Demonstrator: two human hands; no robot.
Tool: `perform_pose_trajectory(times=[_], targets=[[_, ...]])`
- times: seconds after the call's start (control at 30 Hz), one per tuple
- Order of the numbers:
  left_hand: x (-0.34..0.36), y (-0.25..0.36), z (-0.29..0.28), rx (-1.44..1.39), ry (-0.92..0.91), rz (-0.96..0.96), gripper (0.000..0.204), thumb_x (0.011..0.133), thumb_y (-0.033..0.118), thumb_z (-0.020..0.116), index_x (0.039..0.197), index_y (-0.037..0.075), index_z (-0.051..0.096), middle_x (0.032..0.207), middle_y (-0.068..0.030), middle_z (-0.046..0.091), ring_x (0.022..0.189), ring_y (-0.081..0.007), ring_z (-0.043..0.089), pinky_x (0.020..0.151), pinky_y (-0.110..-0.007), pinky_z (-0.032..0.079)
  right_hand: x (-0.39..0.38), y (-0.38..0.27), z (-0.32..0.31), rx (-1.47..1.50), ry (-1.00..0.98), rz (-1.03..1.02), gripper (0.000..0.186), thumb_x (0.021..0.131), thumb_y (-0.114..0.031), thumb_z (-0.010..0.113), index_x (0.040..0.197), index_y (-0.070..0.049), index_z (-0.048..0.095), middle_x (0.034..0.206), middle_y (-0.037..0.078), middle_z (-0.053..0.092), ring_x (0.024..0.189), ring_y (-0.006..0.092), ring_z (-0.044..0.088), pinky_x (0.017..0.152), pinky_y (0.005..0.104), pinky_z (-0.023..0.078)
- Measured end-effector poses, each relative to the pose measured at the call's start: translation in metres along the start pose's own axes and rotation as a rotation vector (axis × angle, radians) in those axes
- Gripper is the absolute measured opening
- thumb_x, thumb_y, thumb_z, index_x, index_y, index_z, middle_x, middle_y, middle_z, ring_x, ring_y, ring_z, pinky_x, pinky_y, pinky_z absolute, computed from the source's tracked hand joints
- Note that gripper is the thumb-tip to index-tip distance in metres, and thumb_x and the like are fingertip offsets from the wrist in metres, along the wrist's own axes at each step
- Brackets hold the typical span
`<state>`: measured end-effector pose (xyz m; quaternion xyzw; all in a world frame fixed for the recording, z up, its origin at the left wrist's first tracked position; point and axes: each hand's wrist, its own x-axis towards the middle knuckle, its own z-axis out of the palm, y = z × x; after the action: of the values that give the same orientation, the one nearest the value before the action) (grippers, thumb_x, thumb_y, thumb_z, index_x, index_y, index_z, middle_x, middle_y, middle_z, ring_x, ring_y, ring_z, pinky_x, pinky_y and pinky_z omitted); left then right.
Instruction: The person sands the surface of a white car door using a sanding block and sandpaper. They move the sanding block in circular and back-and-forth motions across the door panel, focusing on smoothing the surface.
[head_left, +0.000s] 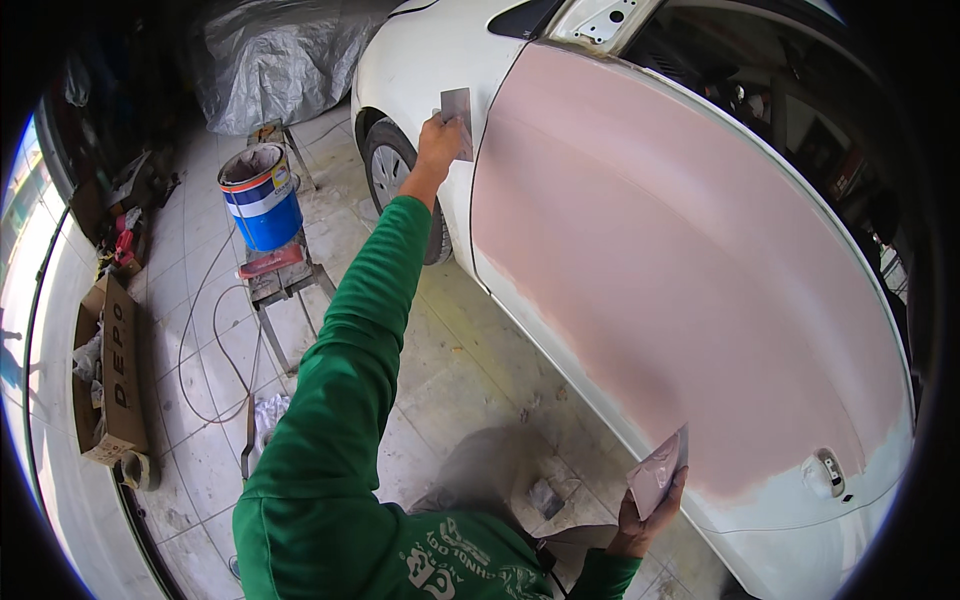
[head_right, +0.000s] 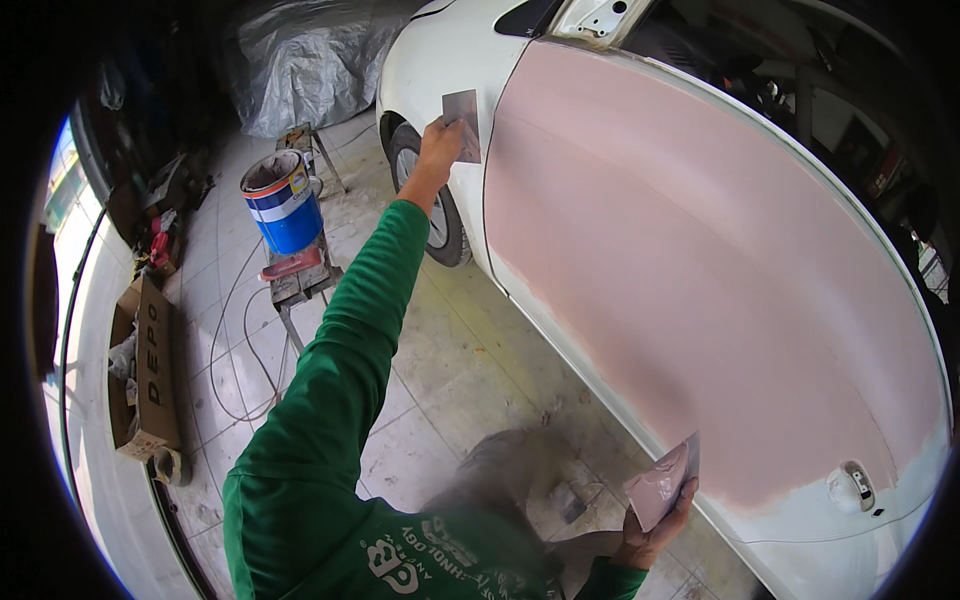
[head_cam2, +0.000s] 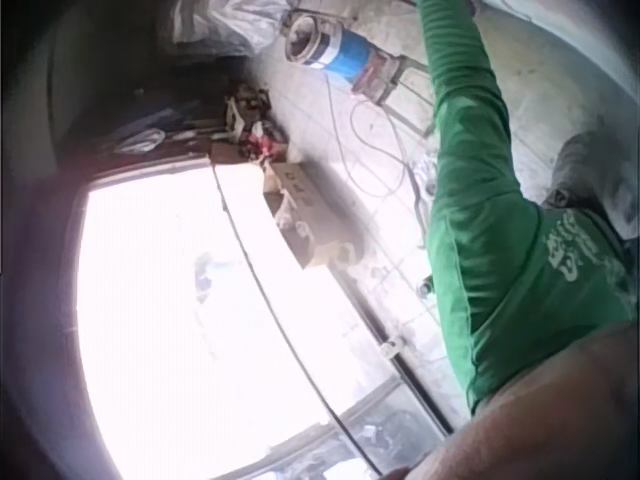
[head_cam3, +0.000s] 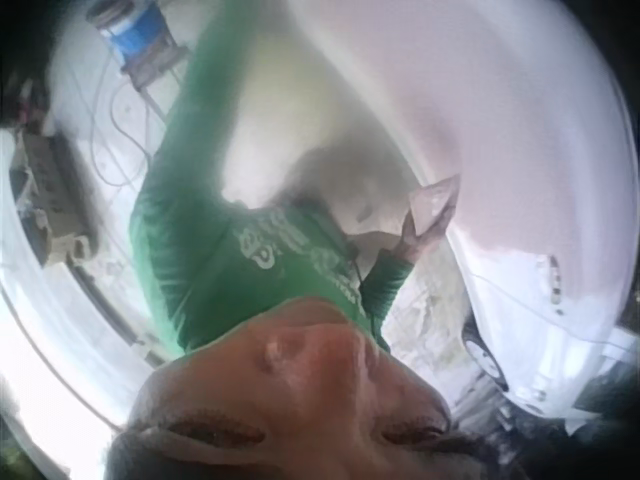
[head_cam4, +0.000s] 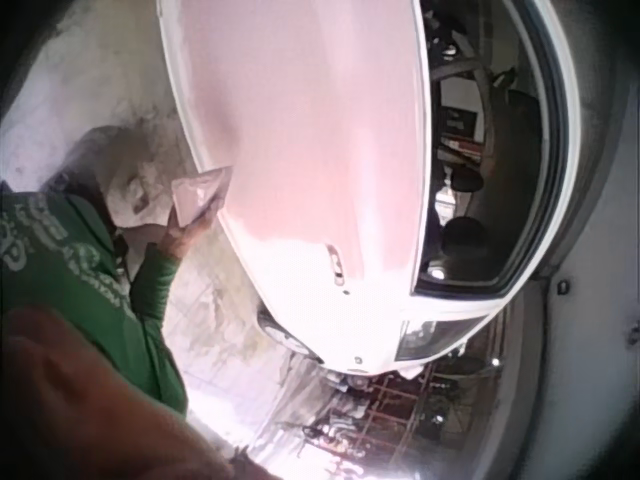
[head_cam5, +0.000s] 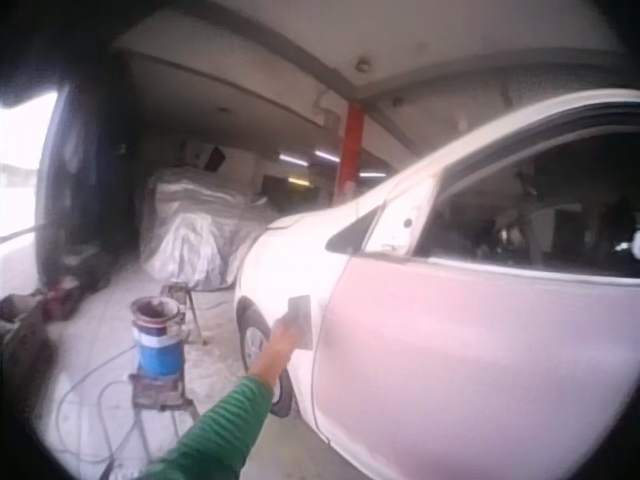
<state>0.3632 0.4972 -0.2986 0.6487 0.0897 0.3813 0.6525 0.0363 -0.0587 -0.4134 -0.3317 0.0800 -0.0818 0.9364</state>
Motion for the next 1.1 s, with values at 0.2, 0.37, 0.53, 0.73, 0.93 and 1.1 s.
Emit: perform_pose_trajectory(times=[0.2, 0.37, 0.53, 0.73, 0.93, 1.1], targets=[[0.005, 0.002, 0.033, 0.071, -0.029, 0.088, 0.031, 0.095, 0.015, 0.054, 0.115, -0.006, 0.066, 0.090, -0.0100, 0.069, 0.080, -0.0190, 0.066, 0.071, -0.035, 0.052, -0.004, -0.008, -0.013, 0.022, -0.060, -0.011, 0.049, 0.105, -0.036, 0.055, 0.141, -0.004, 0.050, 0.123, 0.010, 0.065, 0.104, 0.0219, 0.066, 0.084, 0.0368, 0.059], [-0.043, 0.040, 0.063, 0.175, -0.103, 0.070, 0.037, 0.088, 0.012, 0.048, 0.114, -0.007, 0.067, 0.089, -0.0129, 0.069, 0.082, -0.0227, 0.067, 0.073, -0.036, 0.052, -0.023, -0.018, -0.001, 0.006, 0.047, -0.089, 0.042, 0.106, -0.032, 0.055, 0.135, -0.002, 0.055, 0.115, 0.011, 0.070, 0.093, 0.0197, 0.071, 0.074, 0.0305, 0.063], [-0.108, 0.093, 0.095, 0.160, -0.125, 0.155, 0.028, 0.088, 0.013, 0.050, 0.098, -0.006, 0.067, 0.075, -0.0186, 0.067, 0.070, -0.0304, 0.067, 0.065, -0.042, 0.053, -0.041, -0.027, -0.012, 0.107, 0.015, -0.098, 0.043, 0.105, -0.032, 0.056, 0.136, -0.002, 0.054, 0.120, 0.012, 0.068, 0.101, 0.0226, 0.070, 0.083, 0.0343, 0.062], [-0.191, 0.146, 0.137, 0.145, -0.249, 0.181, 0.030, 0.085, 0.011, 0.052, 0.102, -0.007, 0.069, 0.072, -0.0178, 0.067, 0.068, -0.0295, 0.067, 0.067, -0.041, 0.054, -0.072, -0.050, -0.044, 0.244, -0.053, -0.138, 0.043, 0.106, -0.028, 0.055, 0.138, 0.000, 0.052, 0.126, 0.015, 0.066, 0.108, 0.0248, 0.068, 0.090, 0.0372, 0.061], [-0.286, 0.189, 0.190, 0.136, -0.414, 0.217, 0.043, 0.084, 0.015, 0.059, 0.120, -0.007, 0.067, 0.094, -0.0235, 0.068, 0.085, -0.0327, 0.069, 0.082, -0.041, 0.055, -0.116, -0.082, -0.095, 0.324, -0.109, -0.223, 0.043, 0.106, -0.025, 0.055, 0.139, 0.002, 0.051, 0.129, 0.016, 0.065, 0.113, 0.0265, 0.066, 0.094, 0.0401, 0.059], [-0.351, 0.204, 0.251, 0.096, -0.486, 0.340, 0.056, 0.082, 0.019, 0.068, 0.127, -0.013, 0.060, 0.120, -0.0272, 0.058, 0.108, -0.0375, 0.065, 0.092, -0.041, 0.055, -0.145, -0.099, -0.125, 0.449, -0.117, -0.259, 0.042, 0.105, -0.023, 0.055, 0.139, 0.002, 0.052, 0.133, 0.017, 0.064, 0.114, 0.0283, 0.066, 0.096, 0.0412, 0.058]])
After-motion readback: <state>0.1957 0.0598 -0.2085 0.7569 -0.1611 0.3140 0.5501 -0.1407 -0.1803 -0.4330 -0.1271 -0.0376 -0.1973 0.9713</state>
